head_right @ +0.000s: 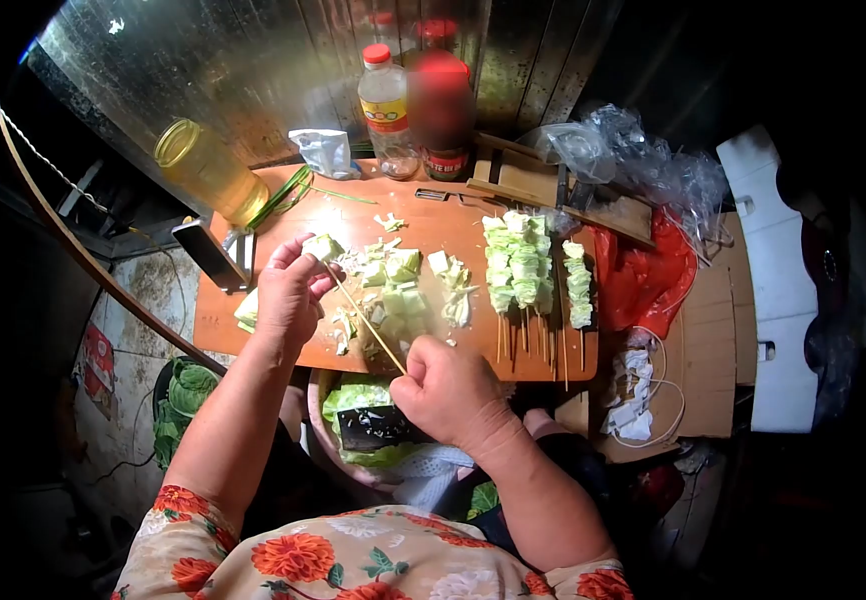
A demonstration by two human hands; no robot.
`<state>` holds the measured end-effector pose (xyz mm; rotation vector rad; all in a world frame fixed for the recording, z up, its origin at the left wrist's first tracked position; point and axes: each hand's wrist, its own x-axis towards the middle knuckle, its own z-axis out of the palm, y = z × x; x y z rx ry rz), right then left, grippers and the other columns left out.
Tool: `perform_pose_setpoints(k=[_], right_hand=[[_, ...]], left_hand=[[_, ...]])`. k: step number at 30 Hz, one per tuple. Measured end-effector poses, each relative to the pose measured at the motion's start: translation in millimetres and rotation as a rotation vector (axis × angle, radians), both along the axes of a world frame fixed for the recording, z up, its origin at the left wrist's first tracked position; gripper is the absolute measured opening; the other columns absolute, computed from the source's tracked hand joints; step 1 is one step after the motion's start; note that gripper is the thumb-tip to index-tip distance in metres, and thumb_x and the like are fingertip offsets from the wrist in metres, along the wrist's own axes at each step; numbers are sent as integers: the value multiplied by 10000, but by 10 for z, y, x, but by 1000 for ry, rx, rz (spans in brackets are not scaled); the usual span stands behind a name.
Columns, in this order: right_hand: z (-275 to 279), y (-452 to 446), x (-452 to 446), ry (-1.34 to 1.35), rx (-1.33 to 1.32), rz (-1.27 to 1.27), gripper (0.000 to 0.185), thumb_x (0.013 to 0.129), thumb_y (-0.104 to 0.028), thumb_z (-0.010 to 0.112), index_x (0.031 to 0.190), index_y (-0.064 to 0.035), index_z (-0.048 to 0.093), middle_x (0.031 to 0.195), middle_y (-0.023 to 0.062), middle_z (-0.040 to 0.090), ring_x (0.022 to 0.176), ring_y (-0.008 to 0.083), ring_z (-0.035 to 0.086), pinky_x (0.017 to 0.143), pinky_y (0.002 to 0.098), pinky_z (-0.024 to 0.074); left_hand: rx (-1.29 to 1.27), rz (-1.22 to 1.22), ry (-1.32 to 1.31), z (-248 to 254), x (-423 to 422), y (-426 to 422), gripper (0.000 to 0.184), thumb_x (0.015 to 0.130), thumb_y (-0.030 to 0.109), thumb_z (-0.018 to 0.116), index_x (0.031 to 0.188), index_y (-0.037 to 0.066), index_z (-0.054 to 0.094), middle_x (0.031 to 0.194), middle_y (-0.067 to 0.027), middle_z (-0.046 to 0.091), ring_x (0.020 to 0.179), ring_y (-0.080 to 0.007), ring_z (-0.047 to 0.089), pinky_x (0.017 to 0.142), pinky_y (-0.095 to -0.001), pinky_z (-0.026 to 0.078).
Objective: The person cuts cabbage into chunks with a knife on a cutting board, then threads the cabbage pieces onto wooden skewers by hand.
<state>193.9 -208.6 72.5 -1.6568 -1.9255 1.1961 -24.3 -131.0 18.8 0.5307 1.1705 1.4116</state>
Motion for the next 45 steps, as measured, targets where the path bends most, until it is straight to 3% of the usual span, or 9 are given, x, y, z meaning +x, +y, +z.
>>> perform_pose_setpoints(k=[14, 20, 23, 28, 29, 32, 35, 37, 45], right_hand=[[-197, -104, -185, 423, 27, -183, 148, 795, -65, 665, 739, -33, 532, 536, 24, 500, 499, 69, 476, 487, 264, 420], [-369, 46, -192, 578, 86, -326, 116, 805, -66, 659, 768, -34, 553, 616, 26, 557, 564, 78, 513, 523, 257, 436], [-316, 102, -106, 536, 72, -273, 114, 894, -29, 588, 834, -57, 496, 676, -54, 496, 585, 2, 412, 489, 183, 334], [-263, 167, -23, 483, 23, -352, 137, 821, -130, 659, 773, -38, 569, 666, 37, 609, 608, 103, 565, 571, 276, 475], [-253, 171, -9, 484, 23, -353, 137, 821, -130, 659, 773, -38, 569, 666, 37, 609, 608, 103, 565, 571, 276, 475], [-173, 167, 43, 491, 13, -364, 142, 825, -128, 652, 773, -33, 561, 652, 27, 601, 605, 94, 575, 559, 272, 475], [-80, 134, 43, 608, -48, -352, 140, 826, -125, 649, 775, -31, 559, 651, 25, 602, 597, 85, 561, 554, 267, 468], [-90, 128, 47, 592, -18, -351, 137, 820, -129, 652, 774, -35, 563, 648, 28, 604, 591, 87, 555, 557, 273, 470], [-51, 121, 87, 428, 14, -333, 142, 796, -144, 663, 765, -41, 571, 631, 48, 595, 580, 113, 558, 575, 291, 476]], left_hand=[[148, 16, 66, 123, 95, -38, 328, 804, -79, 601, 1123, -14, 555, 976, -90, 631, 792, -157, 654, 723, -287, 558], [135, -420, 311, 195, 484, -399, 311, 776, -43, 647, 1073, 23, 584, 942, -38, 635, 765, -93, 609, 681, -222, 497], [146, -495, 81, 241, 482, -456, 378, 755, -56, 609, 1123, 21, 569, 782, 13, 554, 641, -26, 475, 578, -187, 401], [182, -520, 91, 243, 298, -234, 397, 818, -6, 577, 1214, 14, 559, 1003, -39, 644, 992, -150, 594, 925, -291, 444], [186, -479, -12, 114, 230, -160, 342, 835, -18, 558, 1176, 9, 568, 1010, -60, 638, 947, -156, 608, 898, -291, 470], [118, -376, 147, -302, 122, 27, 152, 881, -19, 539, 1017, 28, 589, 949, -57, 650, 849, -164, 638, 818, -283, 508], [-192, -493, 623, -694, 31, 63, 92, 869, 19, 584, 945, 12, 634, 807, -51, 662, 712, -139, 633, 676, -273, 519], [-163, -587, 1079, -681, 91, -7, 204, 796, 42, 638, 996, 20, 673, 753, -118, 682, 701, -229, 661, 681, -329, 535], [-110, -737, 1335, -721, 200, -83, 224, 831, 188, 637, 1025, 87, 685, 1088, -218, 620, 978, -384, 618, 884, -415, 494]])
